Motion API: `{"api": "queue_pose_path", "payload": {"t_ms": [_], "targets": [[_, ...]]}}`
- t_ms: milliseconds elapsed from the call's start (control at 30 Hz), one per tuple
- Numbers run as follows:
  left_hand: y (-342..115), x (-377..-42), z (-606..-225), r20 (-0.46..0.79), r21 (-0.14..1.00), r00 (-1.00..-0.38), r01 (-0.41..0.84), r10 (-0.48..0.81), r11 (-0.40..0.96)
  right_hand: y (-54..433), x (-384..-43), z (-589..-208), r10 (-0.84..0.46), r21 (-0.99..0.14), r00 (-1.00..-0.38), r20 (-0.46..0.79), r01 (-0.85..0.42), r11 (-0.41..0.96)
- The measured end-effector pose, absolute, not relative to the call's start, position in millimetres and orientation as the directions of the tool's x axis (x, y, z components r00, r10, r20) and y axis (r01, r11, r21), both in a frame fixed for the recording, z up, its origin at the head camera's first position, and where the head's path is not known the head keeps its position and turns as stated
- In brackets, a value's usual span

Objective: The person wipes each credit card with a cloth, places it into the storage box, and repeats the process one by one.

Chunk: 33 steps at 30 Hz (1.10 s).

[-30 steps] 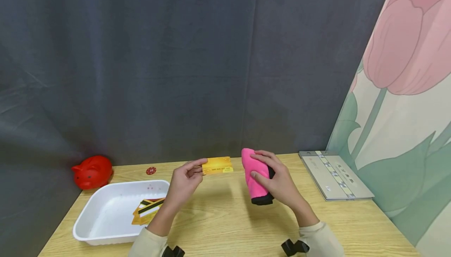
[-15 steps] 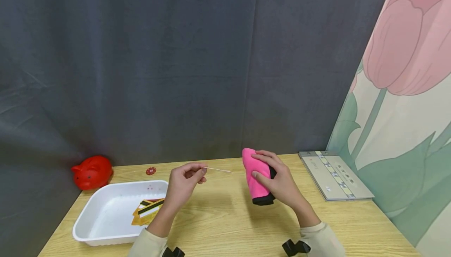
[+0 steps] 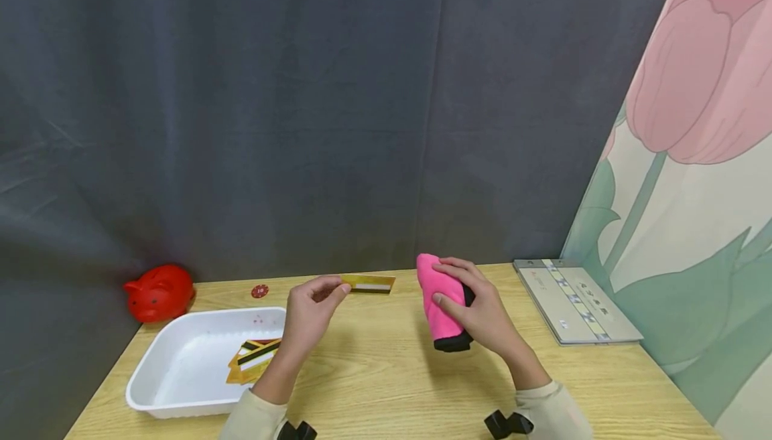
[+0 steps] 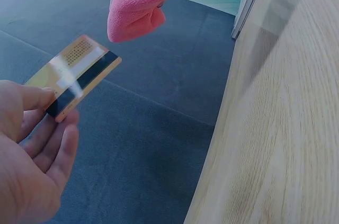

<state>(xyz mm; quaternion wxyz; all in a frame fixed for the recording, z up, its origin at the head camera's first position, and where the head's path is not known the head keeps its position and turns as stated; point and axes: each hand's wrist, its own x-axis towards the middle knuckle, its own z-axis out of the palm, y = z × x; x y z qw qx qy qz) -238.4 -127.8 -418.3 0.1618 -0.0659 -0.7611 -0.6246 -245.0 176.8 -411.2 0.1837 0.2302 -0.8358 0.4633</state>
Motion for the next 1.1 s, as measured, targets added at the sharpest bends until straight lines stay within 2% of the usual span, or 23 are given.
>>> {"api": "queue_pose_path", "payload": {"t_ms": [133, 333, 800, 1100], "targets": [[-128, -240, -418, 0.298, 0.945, -0.951, 0.281, -0.083, 0.168, 177, -246, -412, -0.217, -0.69, -0.828, 0.516, -0.553, 0.468], [-128, -241, -419, 0.32, 0.942, -0.946, 0.311, -0.058, 0.127, 178, -246, -412, -0.219, -0.692, -0.828, 0.516, -0.554, 0.463], [-122, -240, -422, 0.251, 0.96, -0.968, 0.252, 0.025, 0.125, 174, -246, -414, -0.221, -0.688, -0.822, 0.524, -0.562, 0.46], [-113, -239, -430, 0.248, 0.957, -0.964, 0.259, 0.093, 0.128, 162, -243, -419, -0.265, -0.669, -0.799, 0.539, -0.598, 0.442]]}}
